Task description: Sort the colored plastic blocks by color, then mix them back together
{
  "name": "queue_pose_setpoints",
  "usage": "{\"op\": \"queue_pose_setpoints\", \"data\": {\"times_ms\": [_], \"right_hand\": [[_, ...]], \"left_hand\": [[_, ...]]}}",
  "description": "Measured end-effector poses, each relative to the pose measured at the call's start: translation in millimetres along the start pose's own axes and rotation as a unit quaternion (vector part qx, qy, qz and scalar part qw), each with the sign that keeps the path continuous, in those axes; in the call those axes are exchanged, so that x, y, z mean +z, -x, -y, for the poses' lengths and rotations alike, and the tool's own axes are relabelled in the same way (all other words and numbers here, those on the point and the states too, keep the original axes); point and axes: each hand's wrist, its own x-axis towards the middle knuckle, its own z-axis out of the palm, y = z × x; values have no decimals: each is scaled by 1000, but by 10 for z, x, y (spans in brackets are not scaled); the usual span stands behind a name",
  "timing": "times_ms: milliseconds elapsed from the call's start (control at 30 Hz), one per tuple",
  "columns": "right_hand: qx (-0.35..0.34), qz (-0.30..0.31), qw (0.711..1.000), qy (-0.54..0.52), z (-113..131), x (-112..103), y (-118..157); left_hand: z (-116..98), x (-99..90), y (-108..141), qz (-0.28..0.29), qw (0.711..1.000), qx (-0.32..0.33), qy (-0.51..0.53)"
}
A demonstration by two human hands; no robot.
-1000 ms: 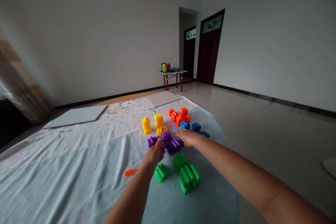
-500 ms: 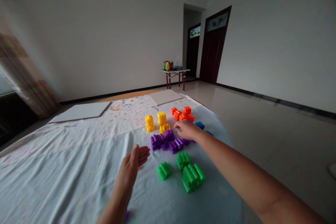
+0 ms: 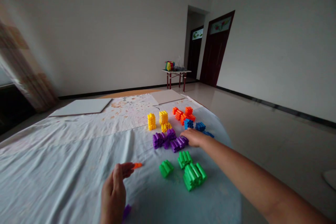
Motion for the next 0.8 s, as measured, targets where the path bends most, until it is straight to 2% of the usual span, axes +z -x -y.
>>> {"op": "queue_pose_setpoints", "data": {"times_ms": [233, 333, 467, 567, 667, 800], "right_hand": [[-10, -16, 999, -32, -29, -15, 55], [22, -72, 994, -82, -46, -140, 120], [91, -166, 972, -140, -110, -315, 171], [120, -215, 956, -161, -167, -337, 177], [110, -219, 955, -165, -155, -282, 143], [83, -200, 964, -156, 34, -225, 2]], "left_hand": [[53, -36, -15, -10, 1000, 15, -14], [77, -31, -24, -12, 1000, 23, -14], [131, -34, -50, -17, 999, 29, -11], [157, -32, -70, -20, 999, 23, -14], [160, -25, -76, -19, 1000, 17, -15], [169, -43, -87, -21, 999, 26, -12]]}}
